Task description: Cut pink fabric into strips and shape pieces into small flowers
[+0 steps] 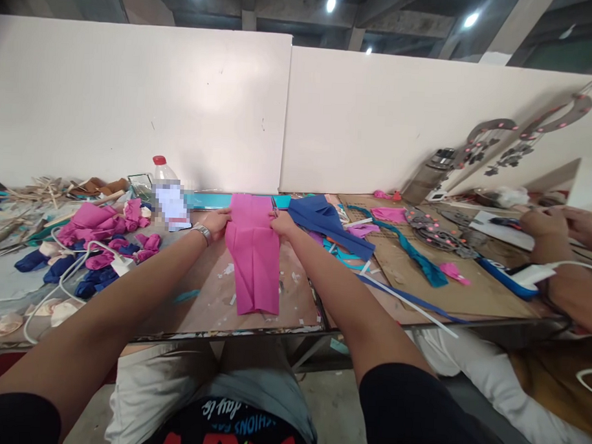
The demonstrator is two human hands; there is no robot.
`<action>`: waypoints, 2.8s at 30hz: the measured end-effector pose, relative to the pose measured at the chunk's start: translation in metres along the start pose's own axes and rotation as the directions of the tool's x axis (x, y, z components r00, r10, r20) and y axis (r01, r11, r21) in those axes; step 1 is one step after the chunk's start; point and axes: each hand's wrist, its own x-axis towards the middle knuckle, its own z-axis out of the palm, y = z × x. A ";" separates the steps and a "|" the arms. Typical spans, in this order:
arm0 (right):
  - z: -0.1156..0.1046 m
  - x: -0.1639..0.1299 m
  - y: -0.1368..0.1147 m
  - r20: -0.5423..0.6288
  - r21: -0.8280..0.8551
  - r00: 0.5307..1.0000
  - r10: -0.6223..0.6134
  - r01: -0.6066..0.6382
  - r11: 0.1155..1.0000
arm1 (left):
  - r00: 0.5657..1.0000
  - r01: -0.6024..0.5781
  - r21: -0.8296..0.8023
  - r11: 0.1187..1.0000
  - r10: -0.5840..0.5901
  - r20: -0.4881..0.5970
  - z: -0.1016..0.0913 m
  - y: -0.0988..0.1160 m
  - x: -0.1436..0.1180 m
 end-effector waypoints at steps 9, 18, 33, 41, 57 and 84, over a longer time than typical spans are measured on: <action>0.000 0.005 0.004 -0.028 -0.264 0.990 -0.139 0.127 0.956 | 0.997 0.073 0.076 0.994 -0.070 -0.039 0.000 0.008 -0.023; 0.003 0.012 0.006 -0.065 -0.334 0.989 -0.133 0.104 0.937 | 0.997 0.050 0.185 0.982 -0.060 0.048 0.006 0.012 -0.066; 0.004 0.010 0.004 -0.111 -0.358 0.986 -0.120 0.073 0.931 | 0.998 -0.013 0.379 0.925 -0.012 0.065 0.006 0.018 -0.093; 0.009 0.010 0.003 -0.141 -0.330 0.984 -0.110 0.058 0.942 | 0.994 0.057 0.202 0.978 -0.075 0.083 0.013 0.020 -0.110; 0.014 0.011 0.005 -0.151 -0.311 0.982 -0.112 0.060 0.948 | 0.979 0.182 0.210 0.961 -0.197 0.051 0.003 0.024 -0.139; -0.028 -0.057 -0.002 -0.065 -0.396 0.976 -0.208 0.166 0.903 | 0.995 -0.015 0.427 0.904 -0.027 0.092 0.003 0.024 -0.137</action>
